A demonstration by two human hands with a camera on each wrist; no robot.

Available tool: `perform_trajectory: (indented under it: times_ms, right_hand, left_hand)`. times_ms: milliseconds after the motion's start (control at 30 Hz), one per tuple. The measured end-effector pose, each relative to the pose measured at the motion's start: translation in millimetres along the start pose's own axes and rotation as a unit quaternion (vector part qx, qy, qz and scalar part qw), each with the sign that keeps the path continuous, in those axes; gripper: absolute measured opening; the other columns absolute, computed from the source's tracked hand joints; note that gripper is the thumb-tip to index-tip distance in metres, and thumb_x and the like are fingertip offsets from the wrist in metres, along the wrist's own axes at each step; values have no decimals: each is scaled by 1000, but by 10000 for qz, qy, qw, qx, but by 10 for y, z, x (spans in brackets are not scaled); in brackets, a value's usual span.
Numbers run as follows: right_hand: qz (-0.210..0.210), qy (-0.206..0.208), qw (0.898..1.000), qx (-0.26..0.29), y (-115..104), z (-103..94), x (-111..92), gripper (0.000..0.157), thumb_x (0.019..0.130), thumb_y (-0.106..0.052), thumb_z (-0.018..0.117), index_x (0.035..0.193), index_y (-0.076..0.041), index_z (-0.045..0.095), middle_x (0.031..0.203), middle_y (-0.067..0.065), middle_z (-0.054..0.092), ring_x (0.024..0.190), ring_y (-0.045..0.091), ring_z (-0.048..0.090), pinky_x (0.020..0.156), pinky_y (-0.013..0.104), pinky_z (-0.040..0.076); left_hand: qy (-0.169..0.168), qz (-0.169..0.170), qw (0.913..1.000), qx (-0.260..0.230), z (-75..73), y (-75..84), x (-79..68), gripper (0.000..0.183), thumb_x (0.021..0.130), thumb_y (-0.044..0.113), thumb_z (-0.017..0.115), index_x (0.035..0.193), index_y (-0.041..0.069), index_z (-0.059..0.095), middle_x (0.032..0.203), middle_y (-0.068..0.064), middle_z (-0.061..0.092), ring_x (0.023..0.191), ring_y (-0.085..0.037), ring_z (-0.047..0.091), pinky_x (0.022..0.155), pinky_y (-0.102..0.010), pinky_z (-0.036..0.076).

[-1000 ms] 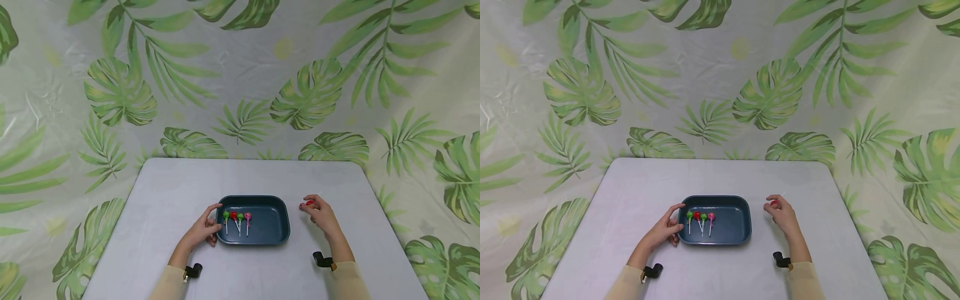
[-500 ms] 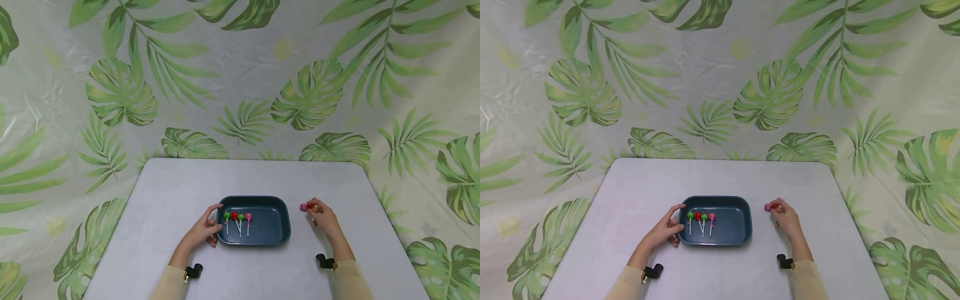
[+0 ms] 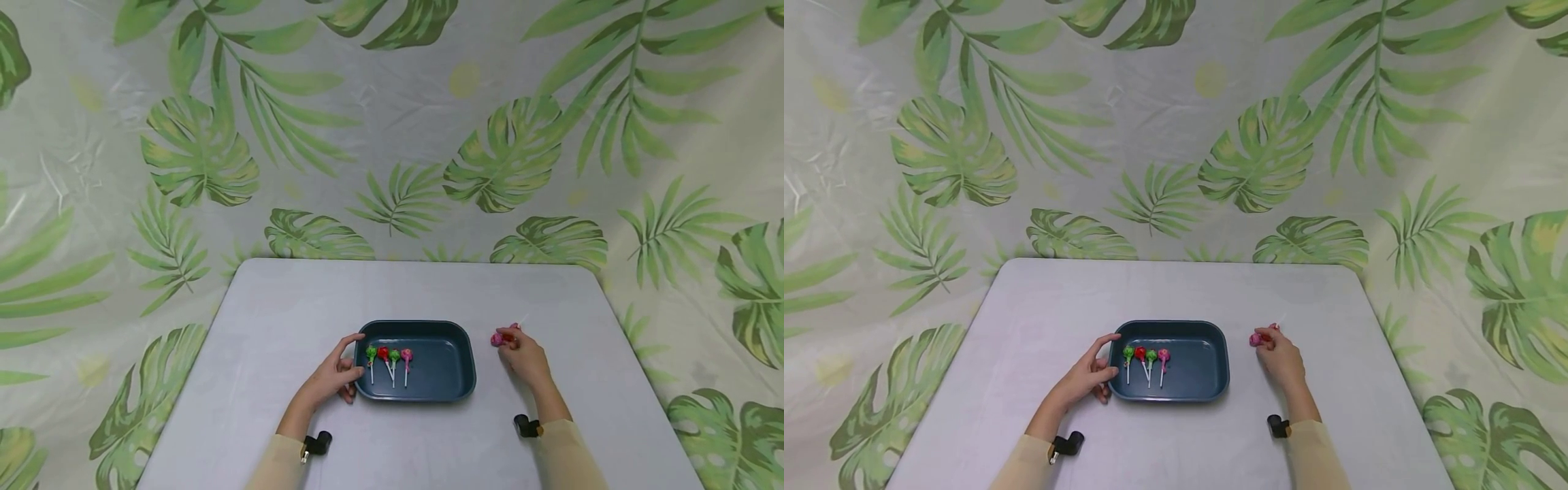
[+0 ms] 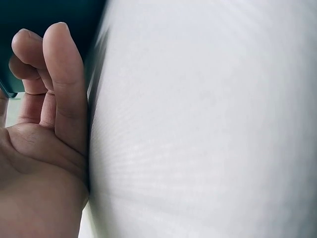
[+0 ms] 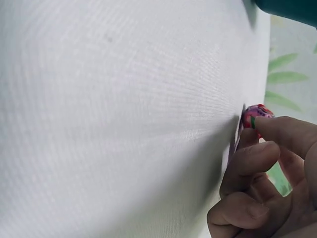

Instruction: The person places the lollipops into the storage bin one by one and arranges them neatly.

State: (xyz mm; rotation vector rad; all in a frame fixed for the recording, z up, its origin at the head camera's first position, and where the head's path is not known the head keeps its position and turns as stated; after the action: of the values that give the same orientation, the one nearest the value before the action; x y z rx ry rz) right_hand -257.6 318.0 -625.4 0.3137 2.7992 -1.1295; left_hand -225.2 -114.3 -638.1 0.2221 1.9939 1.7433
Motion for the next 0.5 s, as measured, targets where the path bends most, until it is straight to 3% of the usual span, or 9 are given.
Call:
perform_trajectory:
  times_ms: [267, 500]
  right_hand:
    - [-154, 105, 9979, -624, -80, 19, -20, 37, 99, -20, 66, 134, -9, 68, 110, 19, 73, 95, 34, 64, 77, 46, 50]
    - [-126, 130, 9986, -490, -103, 10, -40, 33, 96, -23, 74, 125, -9, 71, 93, 11, 69, 87, 27, 62, 66, 32, 41]
  left_hand:
    - [-15, -9, 10000, 4, 2, -19, 6, 75, 101, 16, 69, 162, 37, 31, 75, -1, 65, 56, -19, 65, 53, -36, 62]
    - [21, -9, 10000, 13, -6, -14, 1, 74, 101, 16, 69, 161, 37, 32, 75, -1, 65, 57, -18, 64, 53, -36, 62]
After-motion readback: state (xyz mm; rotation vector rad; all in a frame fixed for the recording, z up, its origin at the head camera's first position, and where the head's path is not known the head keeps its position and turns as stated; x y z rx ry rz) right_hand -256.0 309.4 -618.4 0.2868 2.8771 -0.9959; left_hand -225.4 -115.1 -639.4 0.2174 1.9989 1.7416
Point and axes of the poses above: each hand's wrist, its own x-axis towards the middle knuckle, its own z-axis out of the palm, y = z × x, the point moved 8 cm from there along x, towards the middle knuckle
